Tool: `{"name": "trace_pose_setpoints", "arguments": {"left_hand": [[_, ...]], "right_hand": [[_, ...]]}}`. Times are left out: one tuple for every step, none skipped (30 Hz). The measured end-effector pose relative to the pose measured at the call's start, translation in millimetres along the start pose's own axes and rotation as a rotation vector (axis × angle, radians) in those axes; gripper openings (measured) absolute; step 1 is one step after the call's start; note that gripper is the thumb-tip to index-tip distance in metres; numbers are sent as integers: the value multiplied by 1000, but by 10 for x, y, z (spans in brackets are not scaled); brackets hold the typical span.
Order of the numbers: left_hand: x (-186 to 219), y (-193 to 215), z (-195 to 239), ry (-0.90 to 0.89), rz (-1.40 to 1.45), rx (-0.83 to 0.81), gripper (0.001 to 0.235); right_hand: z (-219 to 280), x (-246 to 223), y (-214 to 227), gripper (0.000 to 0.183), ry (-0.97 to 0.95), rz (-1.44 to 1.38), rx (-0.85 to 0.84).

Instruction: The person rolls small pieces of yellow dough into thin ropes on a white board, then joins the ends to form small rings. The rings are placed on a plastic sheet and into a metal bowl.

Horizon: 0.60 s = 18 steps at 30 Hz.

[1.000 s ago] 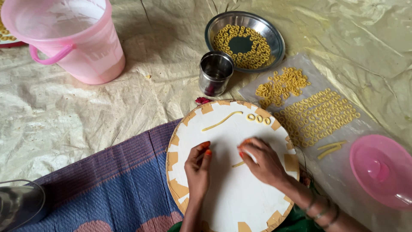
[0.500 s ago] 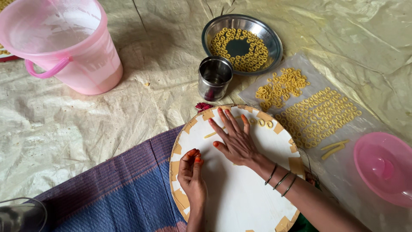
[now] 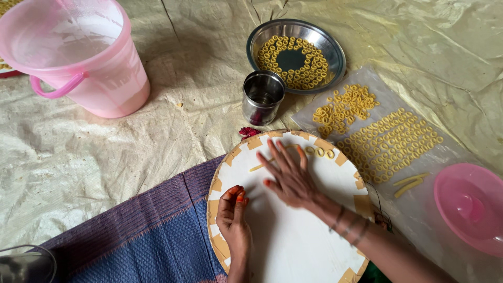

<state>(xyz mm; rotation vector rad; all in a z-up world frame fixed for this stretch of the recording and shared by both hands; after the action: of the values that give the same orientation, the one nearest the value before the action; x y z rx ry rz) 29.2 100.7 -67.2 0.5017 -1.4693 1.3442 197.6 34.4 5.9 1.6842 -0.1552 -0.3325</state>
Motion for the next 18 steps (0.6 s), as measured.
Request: {"name": "trace_pose_setpoints", "arguments": {"left_hand": [[-13, 3, -4, 14, 2, -1, 24], [-21, 13, -3, 28, 3, -3, 25], [-31, 20, -3, 43, 5, -5, 25], [-23, 20, -13, 41, 13, -12, 24], [-19, 16, -18, 40, 23, -15, 24], [-11, 10, -17, 38, 33, -19, 24], [-8, 12, -16, 47, 28, -13, 23], [-5, 11, -9, 55, 22, -7, 23], [2, 15, 1, 65, 14, -2, 23], [12, 9, 14, 66, 5, -4, 23], [23, 10, 24, 67, -5, -6, 23], [27, 9, 25, 67, -16, -9, 23], [21, 13, 31, 69, -13, -7, 22], [13, 18, 28, 71, -9, -4, 22], [7, 23, 15, 72, -6, -3, 22], [4, 24, 2, 71, 7, -7, 22], [-6, 21, -5, 72, 22, -11, 22], [-14, 19, -4, 72, 36, -14, 22]], "right_hand": [[-77, 53, 20, 74, -25, -7, 16], [-104, 48, 35, 73, -11, 0, 27], [-118, 41, 48, 72, 3, 7, 38], [-104, 19, 58, 72, 17, 14, 49], [-40, -20, 54, 73, 39, 17, 38], [75, -76, 50, 75, 61, 21, 27], [186, -135, 47, 76, 83, 25, 19], [303, -195, 42, 78, 102, 42, 12], [428, -263, 33, 80, 117, 57, 5], [497, -295, 23, 82, 133, 72, -1], [522, -282, -5, 83, 123, 77, -26], [544, -270, -30, 84, 113, 81, -50], [565, -258, -57, 85, 101, 85, -79], [519, -236, -42, 84, 99, 79, -55], [399, -187, -29, 83, 96, 74, -29], [268, -136, -10, 82, 94, 69, -3], [127, -57, 9, 80, 68, 58, 15], [-27, 25, 31, 77, 41, 48, 33]]}}
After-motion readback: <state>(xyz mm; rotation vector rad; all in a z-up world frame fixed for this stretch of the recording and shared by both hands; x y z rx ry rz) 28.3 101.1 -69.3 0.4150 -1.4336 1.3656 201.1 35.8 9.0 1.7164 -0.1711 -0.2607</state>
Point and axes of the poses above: each hand's wrist, its own z-axis away from the middle knuckle, its own y-axis out of the back of the hand, x = y × z, the point moved 9 cm from there along -z, towards the middle knuckle, and after that the axes turned 3 degrees about -z, right-handed, at the moved point
